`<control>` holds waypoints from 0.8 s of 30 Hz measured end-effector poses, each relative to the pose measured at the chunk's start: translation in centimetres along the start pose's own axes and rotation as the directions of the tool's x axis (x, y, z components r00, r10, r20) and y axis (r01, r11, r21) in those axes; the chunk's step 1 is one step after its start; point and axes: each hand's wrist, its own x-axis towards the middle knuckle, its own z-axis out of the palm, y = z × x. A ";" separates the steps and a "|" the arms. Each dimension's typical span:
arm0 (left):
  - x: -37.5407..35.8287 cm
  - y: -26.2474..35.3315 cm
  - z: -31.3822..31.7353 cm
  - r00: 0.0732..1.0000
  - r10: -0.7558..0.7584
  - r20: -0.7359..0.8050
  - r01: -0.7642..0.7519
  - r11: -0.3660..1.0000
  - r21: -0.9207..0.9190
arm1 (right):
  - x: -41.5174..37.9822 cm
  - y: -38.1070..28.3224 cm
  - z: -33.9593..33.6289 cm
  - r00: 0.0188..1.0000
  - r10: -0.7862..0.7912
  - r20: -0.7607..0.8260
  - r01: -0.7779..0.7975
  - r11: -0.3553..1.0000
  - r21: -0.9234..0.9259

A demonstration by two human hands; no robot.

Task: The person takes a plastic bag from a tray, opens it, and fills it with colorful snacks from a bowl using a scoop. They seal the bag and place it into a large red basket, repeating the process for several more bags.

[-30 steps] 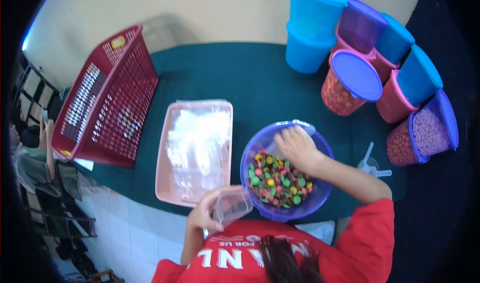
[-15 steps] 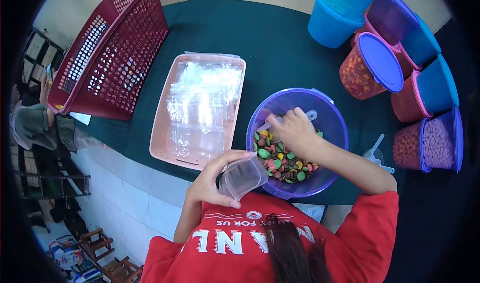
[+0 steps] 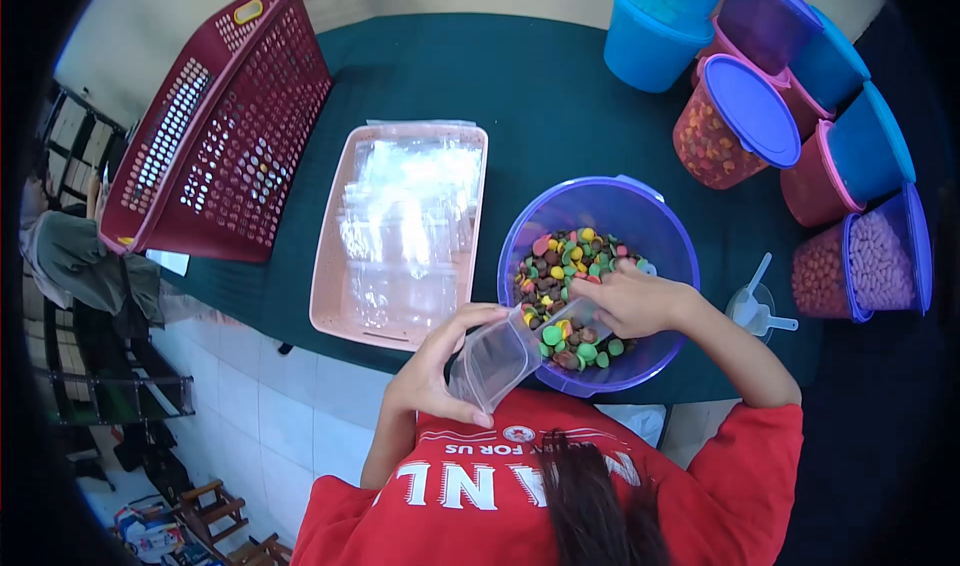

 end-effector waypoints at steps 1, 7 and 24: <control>0.0 0.3 0.3 0.999 -0.043 -0.030 0.041 0.996 -0.073 | -0.1 0.4 0.3 0.996 0.060 0.062 -0.066 0.993 0.100; 1.1 1.7 -0.4 0.996 0.017 0.084 -0.029 0.989 0.146 | -1.6 0.4 -1.0 0.983 0.169 0.073 -0.184 0.871 0.455; 2.0 3.5 -3.5 0.960 0.253 -0.116 -0.195 0.910 0.367 | -3.4 -9.2 -9.2 0.847 0.413 -0.336 -0.153 0.793 0.590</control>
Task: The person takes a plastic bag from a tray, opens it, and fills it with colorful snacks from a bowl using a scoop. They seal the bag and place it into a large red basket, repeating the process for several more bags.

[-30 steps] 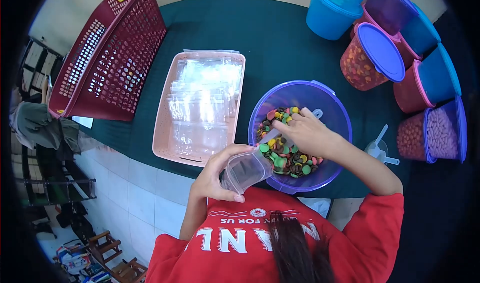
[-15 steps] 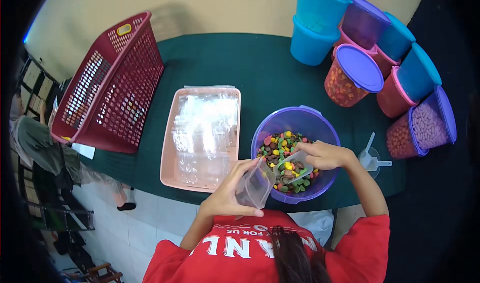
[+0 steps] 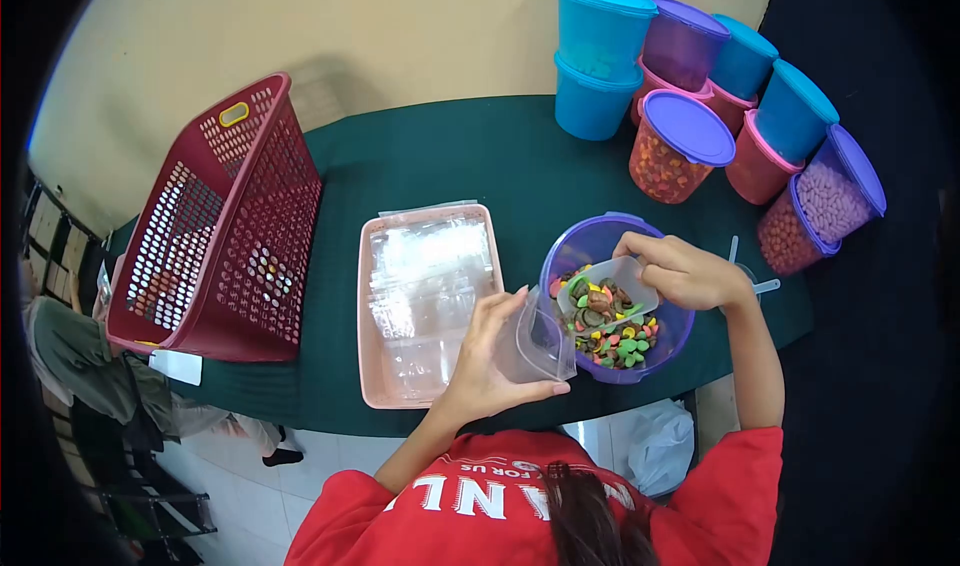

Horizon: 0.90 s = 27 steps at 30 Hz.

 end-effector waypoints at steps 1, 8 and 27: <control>0.1 0.1 -0.4 1.000 0.019 0.008 -0.019 1.000 0.000 | 0.1 -0.9 0.2 1.000 -0.001 -0.013 0.000 0.999 -0.041; -1.1 -0.5 -2.0 0.996 0.056 0.073 -0.059 0.997 0.047 | 0.5 -5.5 2.9 0.991 0.118 -0.067 -0.136 0.841 -0.524; -3.0 -2.3 -4.2 0.999 -0.033 0.043 0.033 0.999 -0.005 | -1.2 -7.5 2.3 0.911 0.097 -0.401 -0.398 0.456 -0.796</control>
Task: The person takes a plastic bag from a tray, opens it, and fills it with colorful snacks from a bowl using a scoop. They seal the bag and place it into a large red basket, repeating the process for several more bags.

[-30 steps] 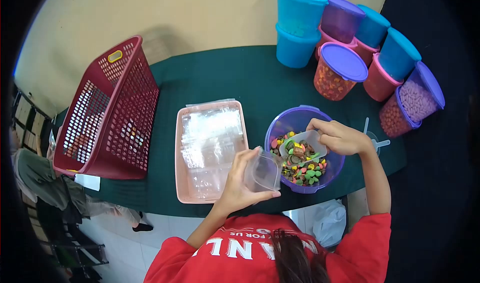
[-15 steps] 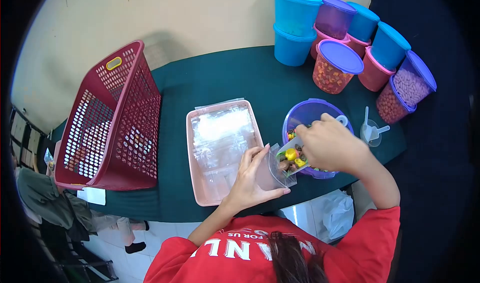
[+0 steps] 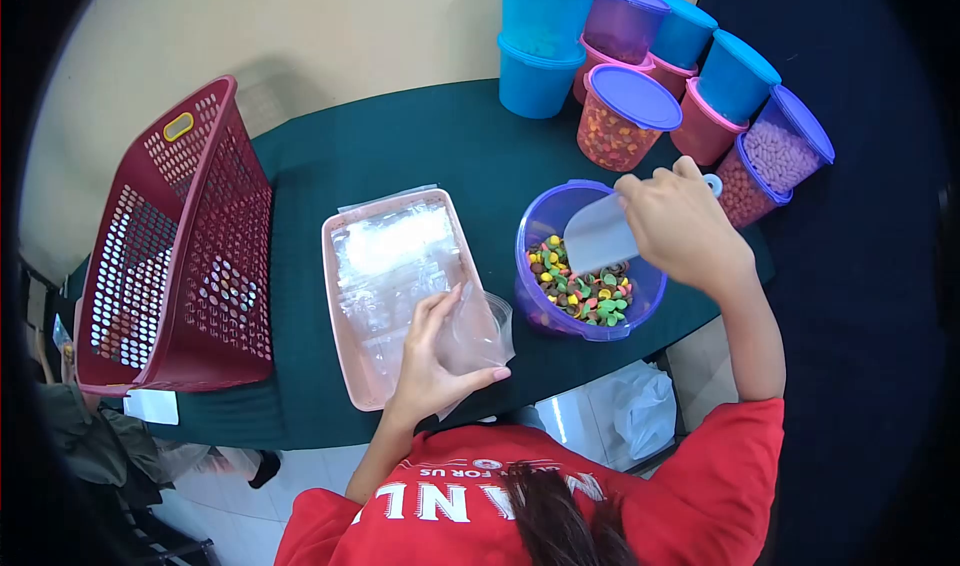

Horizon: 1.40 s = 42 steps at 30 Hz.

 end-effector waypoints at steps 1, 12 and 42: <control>-0.1 0.1 0.0 1.000 -0.004 0.000 0.004 1.000 0.002 | 0.4 1.6 2.0 1.000 -0.003 0.002 0.003 1.000 0.003; 0.0 4.1 5.8 0.955 -0.059 0.290 0.165 0.919 -0.357 | 5.4 4.6 17.4 0.861 -0.424 -0.281 0.357 0.897 -0.259; -0.5 5.6 12.9 0.907 -0.419 -0.050 0.324 0.767 -0.554 | 4.8 6.9 17.7 0.541 -0.733 0.412 0.454 0.667 0.590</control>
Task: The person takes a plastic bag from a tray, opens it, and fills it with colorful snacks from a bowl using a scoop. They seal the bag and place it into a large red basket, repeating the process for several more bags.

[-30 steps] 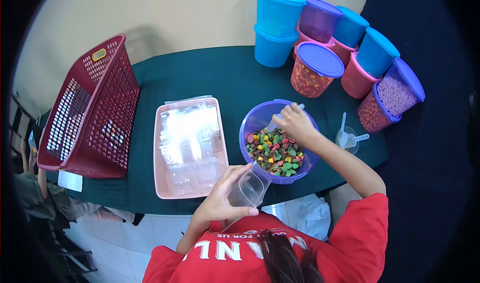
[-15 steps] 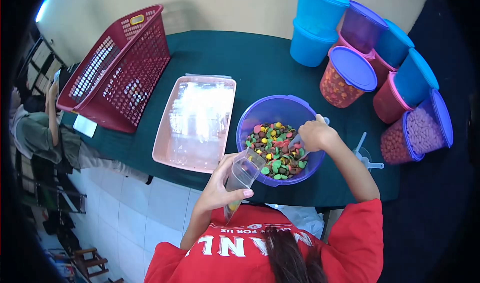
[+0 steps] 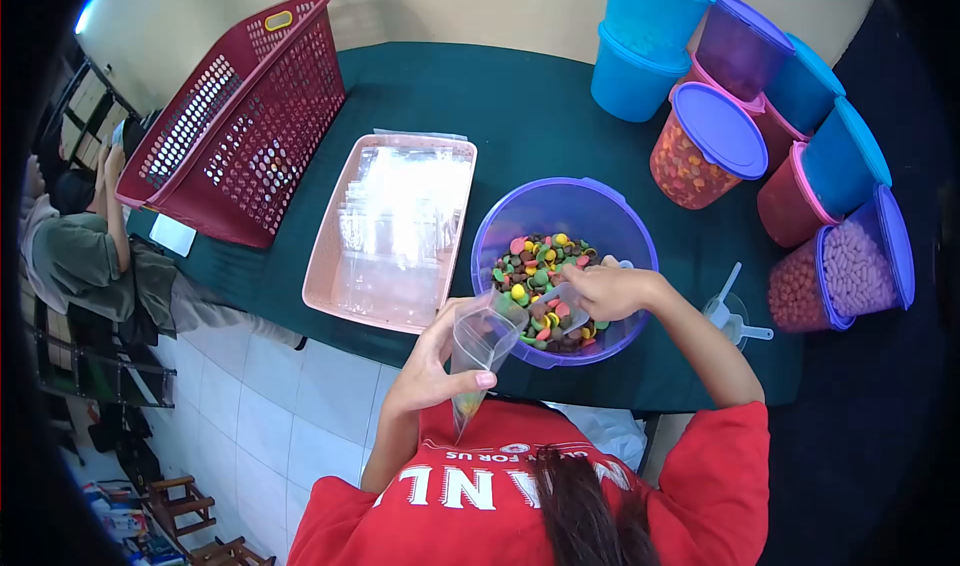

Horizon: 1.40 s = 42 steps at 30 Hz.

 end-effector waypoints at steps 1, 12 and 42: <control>0.0 -0.1 -0.2 1.000 -0.001 -0.004 0.001 1.000 -0.003 | 0.5 0.4 0.2 1.000 -0.002 0.005 0.002 1.000 -0.001; 0.2 1.4 -2.1 0.994 0.069 0.083 -0.085 0.973 0.214 | -1.0 1.5 -3.1 0.970 -0.144 -0.194 0.211 0.897 0.389; 6.0 -0.5 -9.8 0.845 0.288 0.451 0.063 0.784 -0.618 | -1.3 -7.3 -5.4 0.698 0.415 -0.584 -0.655 0.700 -0.285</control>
